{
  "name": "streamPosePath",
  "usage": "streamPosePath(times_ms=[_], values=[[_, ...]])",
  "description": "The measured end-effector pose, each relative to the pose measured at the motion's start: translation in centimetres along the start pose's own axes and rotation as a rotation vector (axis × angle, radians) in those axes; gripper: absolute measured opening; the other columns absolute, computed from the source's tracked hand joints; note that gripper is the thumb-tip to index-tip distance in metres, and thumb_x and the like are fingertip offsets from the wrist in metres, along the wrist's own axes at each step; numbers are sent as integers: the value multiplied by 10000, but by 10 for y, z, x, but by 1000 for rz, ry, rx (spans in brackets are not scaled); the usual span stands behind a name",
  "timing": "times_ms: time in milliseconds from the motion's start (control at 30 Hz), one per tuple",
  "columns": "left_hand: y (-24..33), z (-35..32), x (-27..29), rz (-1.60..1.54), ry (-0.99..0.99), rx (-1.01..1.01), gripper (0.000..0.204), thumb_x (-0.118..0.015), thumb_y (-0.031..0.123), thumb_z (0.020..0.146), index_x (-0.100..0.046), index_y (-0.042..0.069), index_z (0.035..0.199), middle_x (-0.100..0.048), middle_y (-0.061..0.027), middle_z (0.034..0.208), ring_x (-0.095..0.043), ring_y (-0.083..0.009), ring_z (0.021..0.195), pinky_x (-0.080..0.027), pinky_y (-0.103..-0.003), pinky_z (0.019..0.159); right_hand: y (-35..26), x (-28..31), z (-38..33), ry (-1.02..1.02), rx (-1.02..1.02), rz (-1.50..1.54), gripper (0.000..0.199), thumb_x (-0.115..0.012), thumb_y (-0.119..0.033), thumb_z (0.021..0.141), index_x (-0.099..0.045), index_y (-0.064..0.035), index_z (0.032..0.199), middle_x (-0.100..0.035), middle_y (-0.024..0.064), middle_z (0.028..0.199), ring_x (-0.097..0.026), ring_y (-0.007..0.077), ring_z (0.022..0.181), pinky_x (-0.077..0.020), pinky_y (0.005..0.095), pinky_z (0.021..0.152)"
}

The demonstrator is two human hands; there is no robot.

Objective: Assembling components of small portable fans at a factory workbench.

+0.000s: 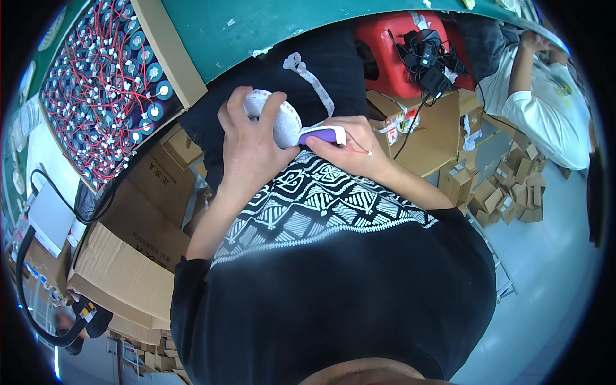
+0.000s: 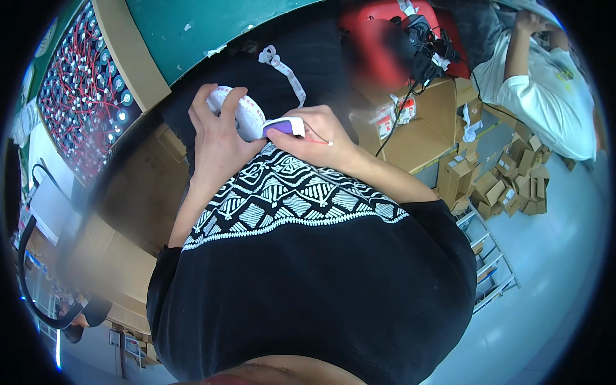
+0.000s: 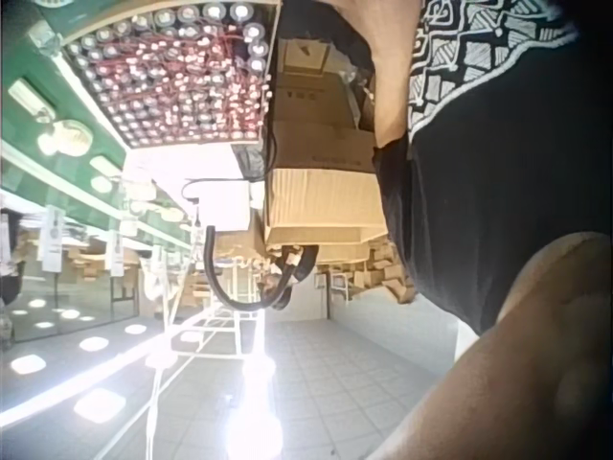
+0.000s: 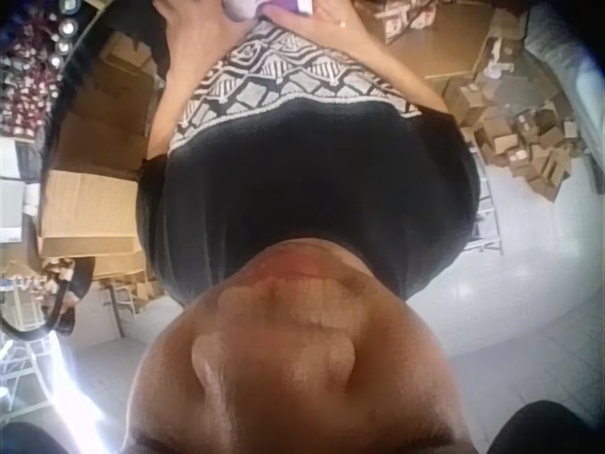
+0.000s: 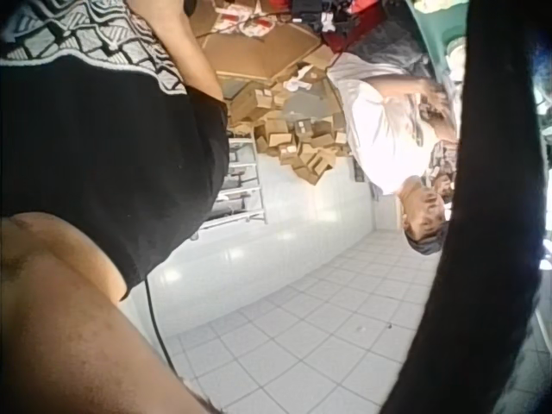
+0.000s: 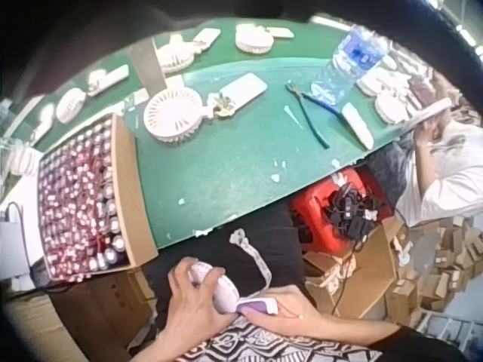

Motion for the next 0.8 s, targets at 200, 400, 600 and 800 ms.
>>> streamPosePath(times_ms=[200,400,600,800], values=[[-7,3,-10,-120,-70,86,899,-930,175,611,-471,136,1384,-307,-215,1487,-411,-519,1296,-554,-554,922,-9,-2,-5,138,197,6,134,-776,-71,886,-736,43,943,-704,128,769,-670,207,642,-507,318,576],[-8,0,-16,-144,-68,75,909,-927,167,614,-453,123,1388,-313,-211,1489,-415,-521,1295,-562,-547,902,-12,1,-11,208,318,-62,146,-791,-52,860,-728,57,935,-709,134,783,-676,226,648,-522,325,575],[0,-1,-22,-133,-128,50,870,-916,141,619,-472,109,1367,-331,-210,1478,-431,-506,1276,-548,-551,920,-18,2,-16,244,398,-212,144,-804,-33,827,-728,53,913,-707,134,771,-682,251,641,-545,332,561],[4,0,-23,-111,-147,9,814,-901,119,626,-507,100,1339,-360,-214,1456,-437,-500,1262,-546,-550,923,-22,3,-17,274,467,-283,142,-805,-25,814,-731,50,910,-697,137,752,-673,251,616,-538,330,545]])
Point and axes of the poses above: each hand's wrist, its own z-axis towards the middle knuckle, its own x-axis out of the back of the hand, y = z × x, the point moved 8 cm from there along z, towards the middle knuckle
